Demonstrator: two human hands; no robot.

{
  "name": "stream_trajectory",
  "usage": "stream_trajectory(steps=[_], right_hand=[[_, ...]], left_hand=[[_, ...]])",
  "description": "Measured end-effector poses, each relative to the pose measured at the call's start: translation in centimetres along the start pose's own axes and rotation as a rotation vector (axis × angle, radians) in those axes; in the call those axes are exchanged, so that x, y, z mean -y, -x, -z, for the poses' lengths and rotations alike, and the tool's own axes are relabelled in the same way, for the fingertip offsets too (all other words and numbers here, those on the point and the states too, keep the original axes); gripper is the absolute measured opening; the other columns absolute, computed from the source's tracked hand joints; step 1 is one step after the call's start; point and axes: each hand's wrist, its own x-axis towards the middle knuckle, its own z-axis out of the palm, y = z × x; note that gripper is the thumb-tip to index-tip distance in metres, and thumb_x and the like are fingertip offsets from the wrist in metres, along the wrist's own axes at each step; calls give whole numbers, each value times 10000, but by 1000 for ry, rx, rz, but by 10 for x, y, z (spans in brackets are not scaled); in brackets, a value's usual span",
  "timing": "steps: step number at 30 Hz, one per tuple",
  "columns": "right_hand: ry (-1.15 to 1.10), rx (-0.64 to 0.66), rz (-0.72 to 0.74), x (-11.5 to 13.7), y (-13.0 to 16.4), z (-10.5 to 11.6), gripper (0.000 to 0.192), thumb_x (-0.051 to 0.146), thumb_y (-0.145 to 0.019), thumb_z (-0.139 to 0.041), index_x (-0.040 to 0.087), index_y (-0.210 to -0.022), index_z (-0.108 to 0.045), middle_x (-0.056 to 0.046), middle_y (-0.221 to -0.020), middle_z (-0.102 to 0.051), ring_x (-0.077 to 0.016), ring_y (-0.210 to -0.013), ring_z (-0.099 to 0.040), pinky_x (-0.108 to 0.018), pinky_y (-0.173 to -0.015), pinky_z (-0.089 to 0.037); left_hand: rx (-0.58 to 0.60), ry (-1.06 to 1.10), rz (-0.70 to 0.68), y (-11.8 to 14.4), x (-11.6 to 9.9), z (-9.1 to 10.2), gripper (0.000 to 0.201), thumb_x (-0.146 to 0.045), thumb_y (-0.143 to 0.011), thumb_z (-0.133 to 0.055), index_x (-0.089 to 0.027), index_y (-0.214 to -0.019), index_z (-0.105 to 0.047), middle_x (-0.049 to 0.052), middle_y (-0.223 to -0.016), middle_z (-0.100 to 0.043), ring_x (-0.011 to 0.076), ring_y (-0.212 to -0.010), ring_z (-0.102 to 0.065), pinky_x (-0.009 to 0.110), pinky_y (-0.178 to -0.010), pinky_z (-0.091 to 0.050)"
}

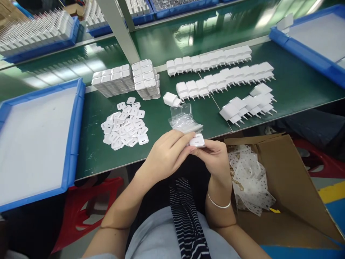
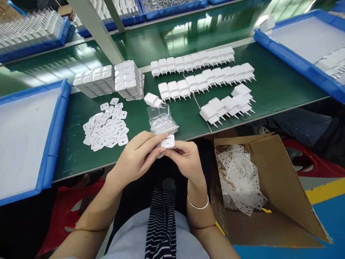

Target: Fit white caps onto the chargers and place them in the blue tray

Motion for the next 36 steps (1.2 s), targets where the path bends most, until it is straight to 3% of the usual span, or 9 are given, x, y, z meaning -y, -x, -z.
stream_trajectory(steps=[4, 9, 13, 17, 20, 23, 28, 32, 36], right_hand=[[-53, -1, -8, -2, -4, -3, 121, 236, -709, -896, 302, -803, -859, 5, -785, -821, -231, -730, -780, -345, -696, -654], [-162, 53, -47, 0, -2, -8, 162, 172, -742, -860, 308, -830, -859, 3, -840, -831, -238, -803, -801, -366, -787, -666], [-209, 38, -95, -2, 0, -9, 148, 184, -729, -869, 281, -840, -860, -1, -825, -827, -225, -776, -788, -339, -748, -654], [-148, -18, -80, -5, -1, -11, 143, 253, -676, -914, 240, -805, -852, 1, -739, -795, -195, -673, -728, -292, -632, -604], [-110, 4, -74, -4, -1, -13, 156, 209, -664, -919, 242, -803, -855, 14, -721, -785, -172, -652, -708, -262, -615, -581], [-166, 84, -82, 0, -1, -15, 164, 152, -722, -872, 279, -826, -861, 20, -782, -814, -169, -710, -756, -256, -699, -616], [-158, 153, -114, 4, 0, -15, 189, 120, -786, -816, 286, -863, -865, 1, -845, -834, -150, -762, -787, -205, -732, -621], [-137, 104, -105, 0, 3, -2, 179, 101, -776, -828, 266, -836, -859, -7, -846, -835, -148, -780, -791, -192, -743, -627], [-141, -76, -89, -6, 1, 12, 144, 137, -795, -836, 267, -858, -848, 8, -843, -824, -116, -766, -767, -175, -728, -641]], left_hand=[[27, 28, -37, -3, 3, -2, 184, -162, -1033, -460, -152, -1057, -642, 69, -933, -729, 165, -820, -656, 285, -762, -541], [-106, -193, 80, -9, 8, 1, 244, -176, -1040, -440, -160, -851, -593, 30, -723, -630, 130, -624, -551, 248, -577, -436], [-58, -215, 64, -11, 10, 6, 278, -229, -1061, -412, -144, -874, -599, 29, -736, -637, 127, -614, -550, 248, -569, -416], [41, -190, -62, -11, 8, 7, 367, -413, -1056, -452, -100, -1115, -635, 41, -787, -705, 156, -656, -633, 275, -600, -429], [54, -167, -69, -9, 10, 9, 303, -372, -1047, -490, -123, -1065, -663, 29, -773, -729, 154, -654, -660, 272, -612, -436], [51, -30, 15, -9, 14, 10, 258, -267, -1057, -462, -156, -941, -665, -4, -714, -714, 109, -598, -636, 225, -597, -439], [-117, -1, 127, -11, 28, 12, 268, -244, -1044, -493, -152, -844, -645, -52, -568, -584, 51, -443, -473, 181, -480, -347], [-292, -389, 263, -3, 53, 40, 318, -293, -1052, -448, -162, -909, -700, -27, -584, -601, 76, -475, -478, 248, -511, -299], [-263, -725, 713, 19, 77, 83, 462, -490, -1070, -376, -185, -915, -688, -27, -607, -551, 97, -606, -555, 326, -615, -215]])
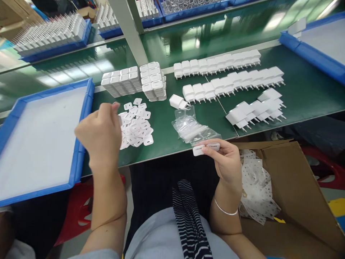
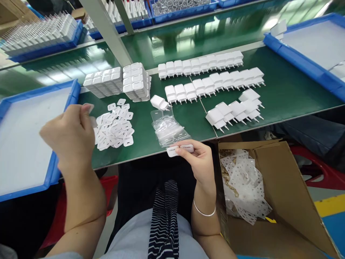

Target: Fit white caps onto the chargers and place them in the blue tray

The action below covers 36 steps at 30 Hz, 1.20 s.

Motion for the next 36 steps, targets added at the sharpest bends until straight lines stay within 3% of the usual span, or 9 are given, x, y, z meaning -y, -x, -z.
stream_trajectory(steps=[3, 9, 15, 19, 24, 28, 30, 33, 36], right_hand=[[-63, -57, -6, -4, -4, -1, 128, 165, -781, -852, 273, -849, -843, 21, -824, -799, -130, -744, -757, -214, -654, -678], [-68, -11, -26, -6, -6, -10, 111, 180, -805, -835, 272, -866, -844, 12, -841, -789, -139, -746, -757, -247, -634, -699], [-24, -46, -24, -4, -6, -10, 125, 151, -792, -826, 254, -861, -839, 8, -850, -781, -117, -722, -732, -193, -596, -666], [25, -18, -20, -6, -6, -15, 123, 161, -790, -817, 238, -885, -826, 8, -849, -764, -75, -565, -629, -151, -424, -546], [6, 48, -69, -2, -3, -21, 133, 242, -775, -848, 211, -891, -789, 13, -832, -734, -67, -526, -587, -169, -431, -529], [-114, 93, -87, 2, 0, -21, 98, 310, -881, -764, 235, -942, -779, 11, -889, -735, -110, -667, -690, -222, -589, -634], [-163, 81, -88, 2, 2, -22, 93, 321, -893, -754, 245, -944, -770, 12, -886, -741, -140, -740, -721, -258, -642, -657], [-171, 41, -42, 0, 4, -26, 36, 275, -879, -774, 256, -908, -784, 18, -849, -749, -133, -752, -714, -247, -686, -637], [-161, 11, -11, -2, 5, -30, 71, 224, -857, -788, 267, -909, -808, 20, -872, -756, -110, -747, -681, -221, -721, -593]], left_hand=[[141, -129, 74, 3, 21, 5, 529, -523, -1074, -318, -174, -869, -659, -7, -673, -586, 149, -739, -637, 352, -647, -230], [206, -223, -132, 35, 17, -6, 460, -446, -1055, -384, -148, -1099, -730, 166, -1031, -772, 338, -1006, -682, 453, -760, -438], [231, -30, -126, 63, 9, -14, 453, -470, -988, -563, -188, -1332, -648, 191, -1381, -661, 425, -1243, -588, 533, -937, -449], [-31, 224, -276, 73, -17, -9, 398, -301, -967, -625, -182, -1347, -620, 182, -1324, -677, 355, -1236, -620, 507, -1004, -480], [134, 531, -710, 73, -60, -1, 459, -251, -928, -692, -207, -1374, -594, 125, -1283, -700, 283, -1246, -638, 427, -1046, -534], [117, 526, -634, 72, -72, -5, 546, -224, -931, -678, -157, -1451, -524, 184, -1323, -649, 307, -1243, -619, 449, -1036, -527], [-4, 483, -596, 76, -76, -8, 636, -198, -920, -685, -211, -1515, -460, 187, -1424, -566, 317, -1314, -563, 448, -1053, -499], [-203, 381, -602, 84, -83, -9, 568, -152, -907, -694, -310, -1436, -561, 128, -1375, -595, 285, -1269, -561, 404, -1028, -471], [-18, 507, -637, 85, -86, -8, 449, -193, -939, -676, -245, -1378, -601, 115, -1194, -690, 242, -1104, -634, 380, -946, -510]])
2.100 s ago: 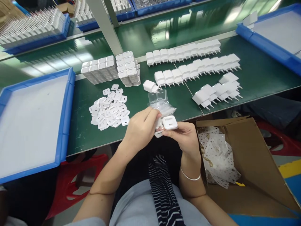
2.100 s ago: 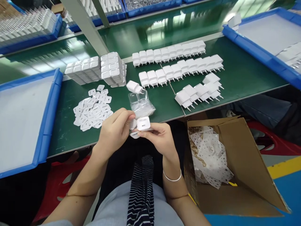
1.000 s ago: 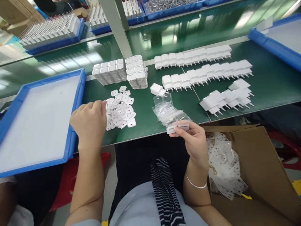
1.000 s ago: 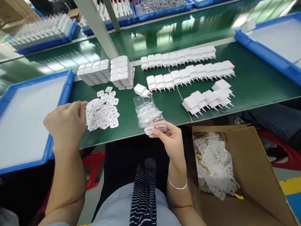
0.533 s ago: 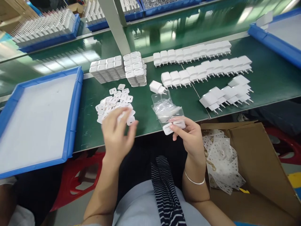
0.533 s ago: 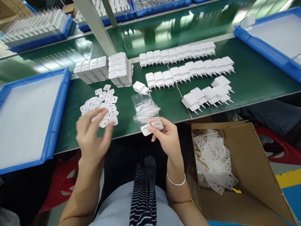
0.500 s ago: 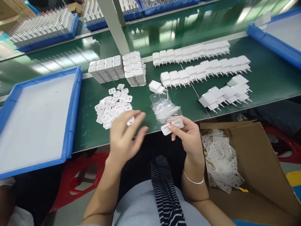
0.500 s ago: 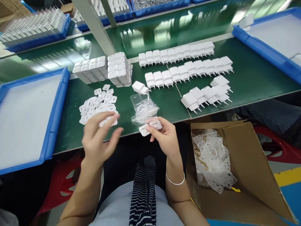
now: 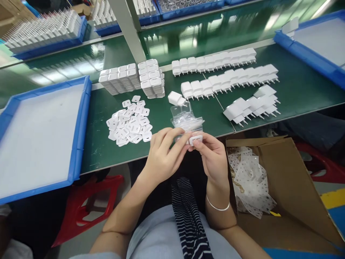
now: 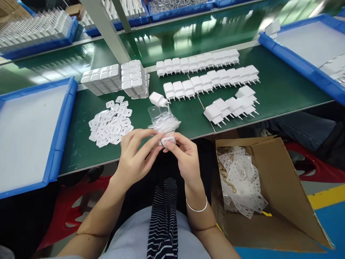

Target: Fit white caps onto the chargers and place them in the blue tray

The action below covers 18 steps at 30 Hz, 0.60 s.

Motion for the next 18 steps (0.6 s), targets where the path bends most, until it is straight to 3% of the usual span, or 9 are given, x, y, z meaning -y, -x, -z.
stream_trajectory(steps=[3, 9, 14, 18], right_hand=[[-23, -17, -49, -1, 0, -3, 44, 246, -829, -797, 258, -871, -802, 22, -814, -740, -110, -681, -644, -226, -674, -562], [44, -44, -22, -1, -1, -5, 54, 284, -820, -778, 232, -809, -764, 6, -799, -725, -141, -769, -647, -258, -766, -560], [25, 11, 0, -2, -1, -7, 51, 280, -866, -748, 237, -839, -752, 14, -769, -712, -142, -726, -657, -275, -736, -586], [59, 37, 6, 0, -4, -6, 99, 301, -884, -738, 225, -820, -734, 6, -748, -713, -154, -704, -670, -304, -732, -597]], left_hand=[[105, 219, 21, -1, 2, 1, 505, -298, -941, -700, -176, -1406, -547, 139, -1198, -694, 236, -1092, -663, 369, -890, -560], [82, 251, 50, 0, 3, 0, 477, -186, -953, -659, -163, -1415, -542, 132, -1163, -692, 219, -1067, -675, 370, -892, -600], [96, 321, 92, -3, 0, 1, 382, -117, -986, -553, -147, -1365, -583, 140, -1171, -697, 197, -1070, -689, 332, -900, -617], [79, 456, 233, -2, 2, 2, 373, -92, -1007, -505, -180, -1363, -571, 98, -1149, -742, 143, -1012, -733, 262, -890, -623]])
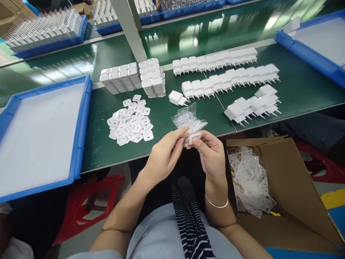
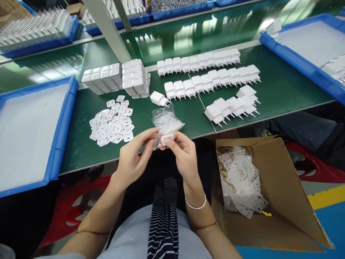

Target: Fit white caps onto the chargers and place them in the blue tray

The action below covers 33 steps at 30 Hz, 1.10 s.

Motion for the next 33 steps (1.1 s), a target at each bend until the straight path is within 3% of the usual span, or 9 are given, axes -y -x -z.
stream_trajectory(steps=[5, 10, 15, 20, 25, 29, 33], right_hand=[[52, 7, -4, 4, -2, 0, 122, 326, -822, -803, 223, -828, -736, 4, -752, -731, -157, -695, -684, -301, -702, -612], [-3, 34, -29, -1, 1, -6, 433, 217, -616, -946, 274, -995, -746, 23, -935, -778, -155, -820, -723, -301, -830, -635], [23, -21, 0, -13, 0, -10, 376, 269, -665, -920, 278, -999, -746, 0, -951, -783, -190, -869, -733, -335, -817, -642], [22, -76, 33, -18, -3, -12, 368, 291, -685, -906, 266, -1016, -749, -14, -977, -789, -210, -925, -744, -357, -868, -638], [86, -89, 105, -22, -2, -13, 214, 281, -769, -851, 261, -969, -779, -7, -962, -790, -207, -926, -746, -357, -894, -623], [203, -112, 258, -27, 1, -13, 46, 254, -874, -763, 278, -903, -789, 2, -933, -783, -189, -875, -727, -326, -828, -599], [339, -154, 325, -30, 3, -15, 127, 326, -924, -714, 265, -821, -756, -9, -836, -742, -191, -791, -685, -327, -772, -567]], left_hand=[[19, -25, -63, -1, 1, 3, 345, -72, -994, -534, -193, -1301, -632, 75, -1116, -754, 132, -995, -730, 246, -878, -619], [-94, -88, -42, -3, 0, 1, 339, -65, -978, -560, -166, -1286, -660, 91, -1138, -749, 143, -1029, -725, 259, -915, -614], [-41, -156, -45, 0, -4, 1, 488, -72, -997, -494, -213, -1462, -543, 107, -1277, -708, 186, -1165, -701, 308, -998, -608], [37, -265, -36, 5, -8, -1, 585, -77, -999, -466, -183, -1570, -393, 164, -1393, -637, 230, -1269, -655, 339, -1041, -593], [-17, -255, -41, 6, -7, -1, 547, -53, -975, -528, -162, -1509, -470, 147, -1341, -667, 201, -1238, -663, 304, -1041, -582], [-8, -190, -30, 3, -8, 4, 555, -47, -967, -547, -192, -1498, -489, 91, -1227, -695, 140, -1105, -687, 232, -958, -583], [-12, -249, 10, 2, -10, 5, 436, -102, -975, -559, -174, -1404, -581, 83, -1097, -681, 141, -962, -680, 251, -849, -591]])
